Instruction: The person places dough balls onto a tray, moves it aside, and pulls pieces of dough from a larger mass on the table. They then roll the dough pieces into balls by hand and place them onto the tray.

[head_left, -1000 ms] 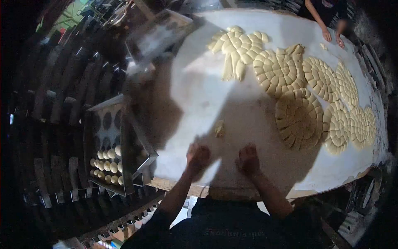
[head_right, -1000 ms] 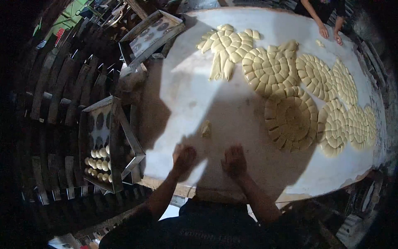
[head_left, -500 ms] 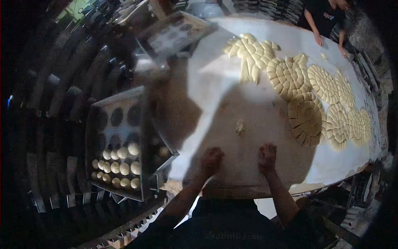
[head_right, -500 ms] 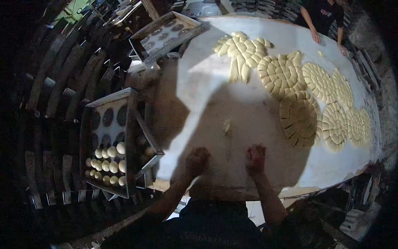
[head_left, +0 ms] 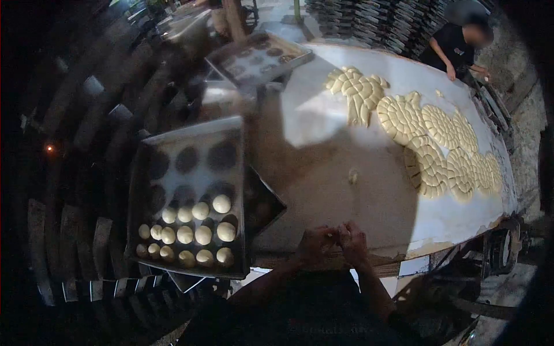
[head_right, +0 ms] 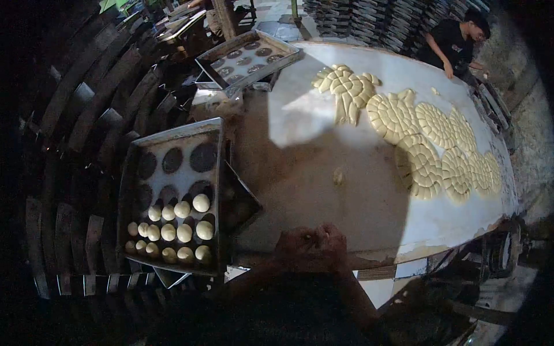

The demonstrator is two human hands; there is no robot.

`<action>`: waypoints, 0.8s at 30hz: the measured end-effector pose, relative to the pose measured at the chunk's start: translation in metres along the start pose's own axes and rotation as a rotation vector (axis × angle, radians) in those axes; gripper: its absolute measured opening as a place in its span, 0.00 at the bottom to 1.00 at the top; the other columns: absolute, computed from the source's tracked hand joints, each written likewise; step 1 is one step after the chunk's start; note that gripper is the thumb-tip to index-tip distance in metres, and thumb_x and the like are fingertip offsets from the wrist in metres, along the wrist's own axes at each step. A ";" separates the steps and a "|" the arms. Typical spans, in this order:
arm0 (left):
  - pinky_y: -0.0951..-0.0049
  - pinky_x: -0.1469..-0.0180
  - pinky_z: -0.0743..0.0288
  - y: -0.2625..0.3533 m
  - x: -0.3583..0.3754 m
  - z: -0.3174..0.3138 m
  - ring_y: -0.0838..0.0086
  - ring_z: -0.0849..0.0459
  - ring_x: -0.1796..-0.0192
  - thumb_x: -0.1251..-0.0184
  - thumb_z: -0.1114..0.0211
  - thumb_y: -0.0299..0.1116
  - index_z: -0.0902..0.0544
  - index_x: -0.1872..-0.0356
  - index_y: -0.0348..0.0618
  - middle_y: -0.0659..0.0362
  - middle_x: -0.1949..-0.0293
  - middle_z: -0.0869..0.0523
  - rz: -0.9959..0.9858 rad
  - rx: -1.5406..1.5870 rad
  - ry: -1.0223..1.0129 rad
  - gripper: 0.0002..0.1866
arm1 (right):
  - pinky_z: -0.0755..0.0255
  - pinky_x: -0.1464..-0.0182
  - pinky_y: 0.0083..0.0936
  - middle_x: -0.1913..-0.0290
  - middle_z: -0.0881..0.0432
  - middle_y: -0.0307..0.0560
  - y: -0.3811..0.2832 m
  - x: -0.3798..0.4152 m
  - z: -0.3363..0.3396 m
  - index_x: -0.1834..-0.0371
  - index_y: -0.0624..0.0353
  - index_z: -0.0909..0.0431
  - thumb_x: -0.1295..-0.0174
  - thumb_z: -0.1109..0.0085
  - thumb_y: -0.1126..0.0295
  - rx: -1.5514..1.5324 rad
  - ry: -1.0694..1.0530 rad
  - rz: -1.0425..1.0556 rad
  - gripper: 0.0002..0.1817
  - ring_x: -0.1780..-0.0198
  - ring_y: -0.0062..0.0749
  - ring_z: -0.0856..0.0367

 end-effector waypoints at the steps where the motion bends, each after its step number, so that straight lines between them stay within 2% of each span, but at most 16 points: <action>1: 0.69 0.61 0.22 0.009 0.000 0.000 0.68 0.16 0.62 0.34 0.42 0.33 0.22 0.52 0.39 0.52 0.56 0.18 0.045 0.210 -0.013 0.13 | 0.28 0.65 0.30 0.68 0.21 0.53 0.003 0.000 0.003 0.60 0.65 0.25 0.33 0.55 0.55 -0.037 0.098 -0.009 0.20 0.66 0.35 0.21; 2: 0.69 0.61 0.22 0.008 -0.002 -0.006 0.68 0.16 0.62 0.34 0.42 0.33 0.22 0.52 0.39 0.52 0.56 0.18 0.053 0.221 -0.030 0.13 | 0.28 0.64 0.30 0.72 0.21 0.54 0.009 0.002 0.008 0.63 0.65 0.25 0.33 0.54 0.55 -0.074 0.196 -0.024 0.20 0.67 0.36 0.21; 4: 0.68 0.63 0.21 0.012 -0.013 -0.018 0.66 0.16 0.63 0.34 0.44 0.32 0.24 0.52 0.36 0.52 0.58 0.19 -0.165 -0.011 0.011 0.13 | 0.28 0.66 0.31 0.74 0.22 0.54 0.022 -0.001 0.017 0.64 0.65 0.27 0.33 0.53 0.56 -0.059 0.234 0.058 0.19 0.69 0.37 0.21; 6: 0.66 0.62 0.22 0.017 -0.028 -0.033 0.64 0.17 0.63 0.32 0.46 0.32 0.25 0.53 0.35 0.51 0.60 0.19 -0.087 -0.081 -0.014 0.13 | 0.29 0.69 0.32 0.76 0.23 0.54 0.025 -0.003 0.035 0.66 0.64 0.29 0.34 0.51 0.58 -0.049 0.264 0.151 0.17 0.72 0.37 0.21; 8: 0.63 0.61 0.23 0.029 -0.045 -0.049 0.61 0.17 0.63 0.31 0.48 0.32 0.26 0.53 0.35 0.50 0.61 0.20 -0.004 -0.162 -0.025 0.13 | 0.29 0.73 0.33 0.80 0.25 0.54 0.022 -0.002 0.061 0.69 0.64 0.32 0.35 0.49 0.60 0.150 0.335 0.221 0.16 0.77 0.42 0.21; 10: 0.56 0.58 0.27 0.057 -0.061 -0.068 0.54 0.21 0.62 0.29 0.53 0.31 0.26 0.56 0.35 0.48 0.64 0.22 -0.026 -0.378 -0.118 0.11 | 0.30 0.76 0.34 0.81 0.26 0.54 0.045 -0.002 0.084 0.70 0.64 0.33 0.35 0.49 0.61 0.161 0.378 0.282 0.15 0.78 0.44 0.22; 11: 0.56 0.58 0.27 0.054 -0.068 -0.077 0.54 0.21 0.62 0.29 0.53 0.31 0.26 0.56 0.35 0.48 0.64 0.22 -0.013 -0.387 -0.122 0.11 | 0.31 0.78 0.35 0.82 0.27 0.54 0.058 -0.003 0.097 0.71 0.64 0.34 0.35 0.49 0.61 0.179 0.425 0.341 0.15 0.80 0.46 0.23; 14: 0.56 0.63 0.25 0.033 -0.093 -0.105 0.50 0.20 0.60 0.34 0.51 0.28 0.29 0.53 0.37 0.45 0.61 0.23 -0.106 -0.352 -0.339 0.11 | 0.31 0.76 0.38 0.80 0.25 0.55 0.104 -0.020 0.143 0.70 0.64 0.34 0.35 0.50 0.60 0.308 0.532 0.266 0.16 0.79 0.51 0.23; 16: 0.53 0.59 0.26 0.018 -0.121 -0.088 0.47 0.22 0.55 0.33 0.51 0.32 0.30 0.51 0.37 0.43 0.55 0.24 -0.065 -0.533 -0.178 0.13 | 0.31 0.72 0.37 0.77 0.25 0.55 0.124 -0.031 0.165 0.69 0.63 0.32 0.35 0.50 0.62 0.275 0.427 0.128 0.13 0.75 0.48 0.23; 18: 0.50 0.60 0.28 -0.013 -0.162 -0.064 0.47 0.24 0.61 0.31 0.50 0.42 0.31 0.48 0.38 0.41 0.55 0.27 0.057 -0.584 0.152 0.19 | 0.31 0.69 0.36 0.73 0.26 0.55 0.139 -0.045 0.171 0.67 0.61 0.31 0.36 0.50 0.65 0.250 0.298 0.001 0.10 0.70 0.44 0.23; 19: 0.50 0.60 0.28 -0.017 -0.156 -0.067 0.47 0.24 0.61 0.31 0.50 0.42 0.31 0.48 0.38 0.41 0.55 0.27 0.081 -0.589 0.150 0.19 | 0.31 0.62 0.39 0.70 0.25 0.57 0.139 -0.052 0.164 0.66 0.63 0.30 0.37 0.48 0.65 0.310 0.242 0.102 0.10 0.65 0.46 0.24; 20: 0.49 0.55 0.30 -0.022 -0.149 -0.071 0.45 0.24 0.56 0.32 0.50 0.43 0.33 0.44 0.37 0.39 0.52 0.27 0.227 -0.764 0.120 0.22 | 0.32 0.56 0.42 0.66 0.25 0.59 0.141 -0.056 0.158 0.66 0.64 0.29 0.39 0.47 0.65 0.371 0.187 0.207 0.11 0.59 0.48 0.25; 21: 0.48 0.50 0.31 -0.025 -0.147 -0.072 0.44 0.25 0.51 0.32 0.50 0.43 0.35 0.40 0.36 0.36 0.50 0.27 0.364 -0.936 0.095 0.25 | 0.32 0.56 0.42 0.66 0.25 0.59 0.147 -0.056 0.154 0.66 0.64 0.29 0.39 0.47 0.65 0.368 0.177 0.213 0.11 0.59 0.48 0.25; 22: 0.48 0.49 0.31 -0.029 -0.136 -0.078 0.44 0.25 0.51 0.33 0.49 0.44 0.37 0.37 0.39 0.36 0.50 0.27 0.364 -0.906 0.052 0.28 | 0.35 0.51 0.46 0.64 0.26 0.61 0.147 -0.050 0.150 0.66 0.64 0.29 0.40 0.46 0.64 0.571 0.285 0.475 0.12 0.57 0.50 0.27; 23: 0.48 0.48 0.31 -0.035 -0.111 -0.086 0.44 0.25 0.50 0.35 0.47 0.45 0.38 0.35 0.41 0.35 0.51 0.27 0.367 -0.877 -0.001 0.30 | 0.37 0.49 0.48 0.63 0.26 0.62 0.149 -0.038 0.149 0.66 0.65 0.28 0.41 0.45 0.64 0.665 0.330 0.605 0.13 0.56 0.51 0.28; 24: 0.49 0.45 0.32 -0.038 -0.087 -0.092 0.47 0.26 0.49 0.37 0.44 0.45 0.39 0.34 0.47 0.37 0.51 0.27 0.254 -1.065 -0.077 0.32 | 0.38 0.47 0.50 0.62 0.26 0.62 0.152 -0.025 0.149 0.66 0.65 0.28 0.42 0.45 0.63 0.761 0.390 0.732 0.13 0.54 0.53 0.29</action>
Point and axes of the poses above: each hand's wrist, its own x-axis away from the middle knuckle, its own z-axis out of the back of the hand, y = z × x, the point moved 3 cm from there along -x, towards the middle knuckle
